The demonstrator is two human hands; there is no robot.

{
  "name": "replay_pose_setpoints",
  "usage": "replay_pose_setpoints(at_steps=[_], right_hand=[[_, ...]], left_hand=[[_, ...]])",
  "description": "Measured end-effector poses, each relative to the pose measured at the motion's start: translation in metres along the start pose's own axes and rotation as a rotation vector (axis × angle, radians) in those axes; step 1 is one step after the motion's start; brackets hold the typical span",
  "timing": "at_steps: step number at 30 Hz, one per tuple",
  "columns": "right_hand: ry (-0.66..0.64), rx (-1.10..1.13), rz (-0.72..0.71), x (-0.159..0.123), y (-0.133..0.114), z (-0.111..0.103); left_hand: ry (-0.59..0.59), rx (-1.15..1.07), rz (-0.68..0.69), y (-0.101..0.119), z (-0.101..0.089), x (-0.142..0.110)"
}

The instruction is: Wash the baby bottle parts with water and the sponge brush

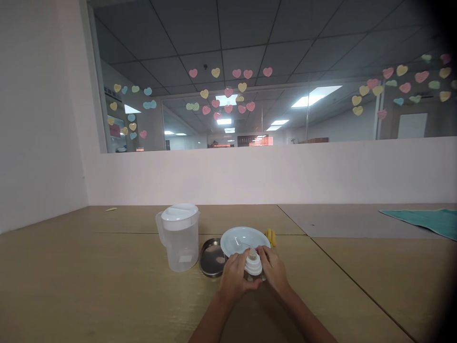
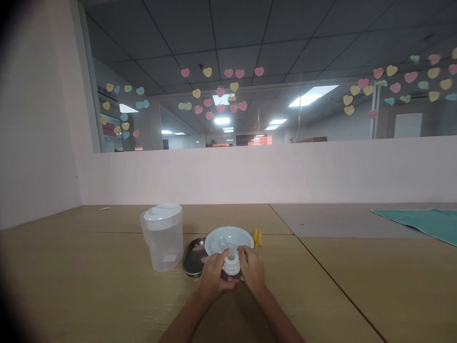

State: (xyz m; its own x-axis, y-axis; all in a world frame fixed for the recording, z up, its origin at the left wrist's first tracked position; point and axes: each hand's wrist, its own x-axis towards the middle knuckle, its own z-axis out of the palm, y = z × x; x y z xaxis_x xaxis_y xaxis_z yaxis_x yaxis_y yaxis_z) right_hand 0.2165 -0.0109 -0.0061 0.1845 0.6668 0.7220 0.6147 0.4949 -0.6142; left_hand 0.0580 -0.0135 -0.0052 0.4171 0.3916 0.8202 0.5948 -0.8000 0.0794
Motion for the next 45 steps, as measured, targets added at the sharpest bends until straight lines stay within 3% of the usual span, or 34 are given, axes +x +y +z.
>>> replay_pose_setpoints(at_steps=[7, 15, 21, 34, 38, 43, 45], right_hand=[[0.044, 0.186, -0.035, -0.003, -0.005, -0.001], [-0.01, 0.053, -0.339, -0.009, -0.021, -0.007], [0.001, 0.051, -0.328, -0.012, -0.026, -0.004], [-0.047, 0.2, -0.345, -0.013, -0.002, -0.003], [-0.034, 0.138, -0.376, -0.006, 0.004, -0.008], [0.06, 0.0, -0.284, 0.0, 0.007, -0.013], [0.041, -0.023, -0.33, -0.002, 0.004, -0.014]], left_hand=[[-0.011, 0.006, -0.021, 0.002, -0.001, 0.001], [-0.063, -0.087, -0.088, 0.009, -0.006, -0.001], [-0.107, -0.163, -0.252, 0.011, -0.008, 0.001], [-0.092, -0.223, -0.133, 0.009, -0.002, -0.004], [-0.078, -0.215, -0.119, 0.01, -0.003, -0.004], [-0.066, -0.187, -0.102, 0.009, -0.002, -0.006], [-0.067, -0.184, -0.126, 0.009, -0.002, -0.005]])
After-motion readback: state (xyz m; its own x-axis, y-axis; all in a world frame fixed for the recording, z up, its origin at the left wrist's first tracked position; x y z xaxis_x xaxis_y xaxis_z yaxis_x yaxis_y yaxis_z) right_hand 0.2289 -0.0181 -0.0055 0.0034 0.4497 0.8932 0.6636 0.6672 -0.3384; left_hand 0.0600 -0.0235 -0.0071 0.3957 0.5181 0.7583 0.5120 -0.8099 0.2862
